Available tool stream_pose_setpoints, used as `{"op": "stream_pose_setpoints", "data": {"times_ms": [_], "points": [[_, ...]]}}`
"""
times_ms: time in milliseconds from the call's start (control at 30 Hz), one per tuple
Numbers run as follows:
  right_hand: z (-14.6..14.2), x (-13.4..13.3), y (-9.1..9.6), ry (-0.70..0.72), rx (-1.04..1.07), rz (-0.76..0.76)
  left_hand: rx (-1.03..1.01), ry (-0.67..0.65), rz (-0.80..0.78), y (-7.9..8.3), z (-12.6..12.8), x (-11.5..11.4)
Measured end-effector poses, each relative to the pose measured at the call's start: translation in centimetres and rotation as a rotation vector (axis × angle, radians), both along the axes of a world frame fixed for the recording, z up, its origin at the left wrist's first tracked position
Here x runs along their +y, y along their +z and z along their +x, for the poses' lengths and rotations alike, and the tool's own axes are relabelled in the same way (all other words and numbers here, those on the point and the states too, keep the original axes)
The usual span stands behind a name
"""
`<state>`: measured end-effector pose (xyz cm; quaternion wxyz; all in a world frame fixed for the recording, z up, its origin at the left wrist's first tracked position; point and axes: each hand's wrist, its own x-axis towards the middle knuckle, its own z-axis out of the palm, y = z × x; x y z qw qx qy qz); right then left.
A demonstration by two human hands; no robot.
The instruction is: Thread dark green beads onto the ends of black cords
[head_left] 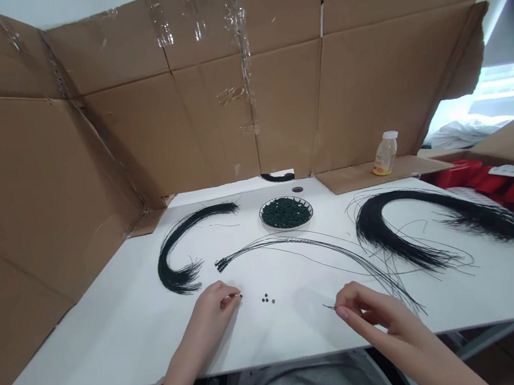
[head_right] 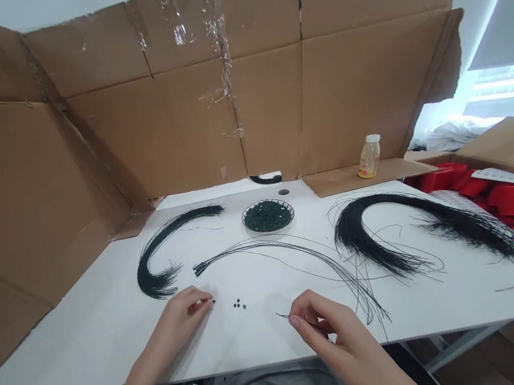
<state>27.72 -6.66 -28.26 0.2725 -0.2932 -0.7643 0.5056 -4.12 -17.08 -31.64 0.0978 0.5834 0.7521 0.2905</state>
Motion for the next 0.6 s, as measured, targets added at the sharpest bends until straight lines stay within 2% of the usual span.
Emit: {"op": "stream_pose_setpoints", "data": {"times_ms": [333, 600], "points": [[-0.9, -0.2, 0.5, 0.087, -0.031, -0.027, 0.002, -0.024, 0.017, -0.5, 0.2, 0.0], [-1.7, -0.5, 0.2, 0.133, 0.01, -0.081, 0.009, -0.015, 0.03, -0.1, 0.6, 0.1]]}}
